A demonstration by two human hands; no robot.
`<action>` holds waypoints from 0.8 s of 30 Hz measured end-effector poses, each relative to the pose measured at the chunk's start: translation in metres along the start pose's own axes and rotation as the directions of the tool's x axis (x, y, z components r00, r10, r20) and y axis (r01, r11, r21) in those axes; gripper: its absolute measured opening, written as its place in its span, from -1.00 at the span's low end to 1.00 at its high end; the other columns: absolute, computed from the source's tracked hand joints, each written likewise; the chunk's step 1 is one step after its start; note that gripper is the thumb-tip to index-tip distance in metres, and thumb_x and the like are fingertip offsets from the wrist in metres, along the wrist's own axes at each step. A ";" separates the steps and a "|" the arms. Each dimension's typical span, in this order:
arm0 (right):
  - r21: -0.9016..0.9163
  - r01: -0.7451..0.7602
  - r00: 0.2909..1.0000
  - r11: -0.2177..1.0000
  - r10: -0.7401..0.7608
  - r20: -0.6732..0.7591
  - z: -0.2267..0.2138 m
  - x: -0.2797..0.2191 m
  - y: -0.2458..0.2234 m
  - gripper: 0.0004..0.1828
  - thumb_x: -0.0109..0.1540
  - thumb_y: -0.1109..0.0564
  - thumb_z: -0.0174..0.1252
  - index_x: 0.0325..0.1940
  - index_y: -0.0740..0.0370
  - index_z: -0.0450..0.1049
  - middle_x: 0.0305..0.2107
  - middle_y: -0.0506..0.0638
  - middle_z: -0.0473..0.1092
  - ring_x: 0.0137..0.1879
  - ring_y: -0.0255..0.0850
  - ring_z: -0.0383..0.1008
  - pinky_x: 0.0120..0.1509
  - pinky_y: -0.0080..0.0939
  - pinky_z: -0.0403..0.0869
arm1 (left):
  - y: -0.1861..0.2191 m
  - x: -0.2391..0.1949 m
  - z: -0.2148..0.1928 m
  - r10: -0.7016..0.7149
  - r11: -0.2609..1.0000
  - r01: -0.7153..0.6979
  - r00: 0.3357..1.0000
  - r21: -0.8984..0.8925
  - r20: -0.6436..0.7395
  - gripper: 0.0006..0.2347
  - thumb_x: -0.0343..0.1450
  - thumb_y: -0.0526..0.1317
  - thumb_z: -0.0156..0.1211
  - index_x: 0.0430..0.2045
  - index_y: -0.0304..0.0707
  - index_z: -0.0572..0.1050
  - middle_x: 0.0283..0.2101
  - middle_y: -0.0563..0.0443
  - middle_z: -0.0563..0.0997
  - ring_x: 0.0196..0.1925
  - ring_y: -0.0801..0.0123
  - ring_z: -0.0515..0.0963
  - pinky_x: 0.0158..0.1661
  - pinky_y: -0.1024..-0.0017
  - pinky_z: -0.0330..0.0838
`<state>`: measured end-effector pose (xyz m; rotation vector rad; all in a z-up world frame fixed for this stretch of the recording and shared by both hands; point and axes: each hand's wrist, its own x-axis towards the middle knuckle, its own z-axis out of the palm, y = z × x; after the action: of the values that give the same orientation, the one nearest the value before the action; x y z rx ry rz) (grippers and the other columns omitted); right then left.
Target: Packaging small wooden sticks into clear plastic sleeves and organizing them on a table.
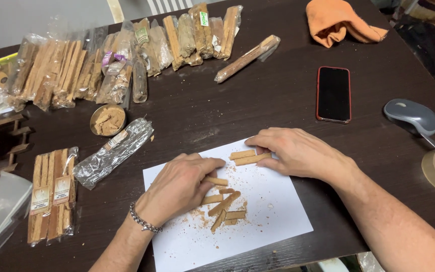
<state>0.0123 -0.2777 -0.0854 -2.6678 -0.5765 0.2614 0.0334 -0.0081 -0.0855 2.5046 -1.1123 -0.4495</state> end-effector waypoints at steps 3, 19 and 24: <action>0.019 0.031 0.999 0.999 -0.031 -0.009 0.001 -0.001 -0.002 -0.75 0.19 0.00 0.31 -0.11 0.11 0.54 -0.31 -0.05 0.55 -0.09 -0.06 0.59 0.01 -0.03 0.57 | -0.004 0.005 0.004 -0.011 1.000 0.010 0.998 -0.015 -0.062 -0.69 0.36 -0.32 0.21 0.00 -0.23 0.56 -0.31 -0.08 0.72 -0.17 0.12 0.68 -0.08 0.30 0.47; 0.032 0.056 0.998 0.998 -0.056 -0.008 0.002 0.001 -0.006 -0.78 0.19 0.01 0.30 -0.12 0.09 0.57 -0.31 -0.08 0.59 -0.07 -0.11 0.59 0.03 -0.08 0.57 | -0.020 0.003 0.021 -0.008 0.999 0.014 0.990 0.038 -0.140 -0.65 0.35 -0.29 0.24 0.05 -0.22 0.49 -0.26 -0.07 0.69 -0.13 0.12 0.65 -0.07 0.28 0.45; 0.076 0.068 0.995 0.995 -0.063 -0.076 0.002 0.000 0.002 -0.65 0.16 -0.12 0.35 -0.09 0.10 0.58 -0.31 -0.04 0.60 -0.07 -0.08 0.60 0.04 -0.03 0.58 | -0.013 -0.006 0.001 -0.067 0.998 0.067 0.979 -0.010 -0.190 -0.63 0.37 -0.20 0.25 0.09 -0.18 0.51 -0.17 -0.15 0.69 -0.07 0.02 0.67 -0.11 0.20 0.52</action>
<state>0.0124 -0.2792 -0.0877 -2.5661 -0.6166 0.1632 0.0376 0.0050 -0.0912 2.5264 -0.9553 -0.2228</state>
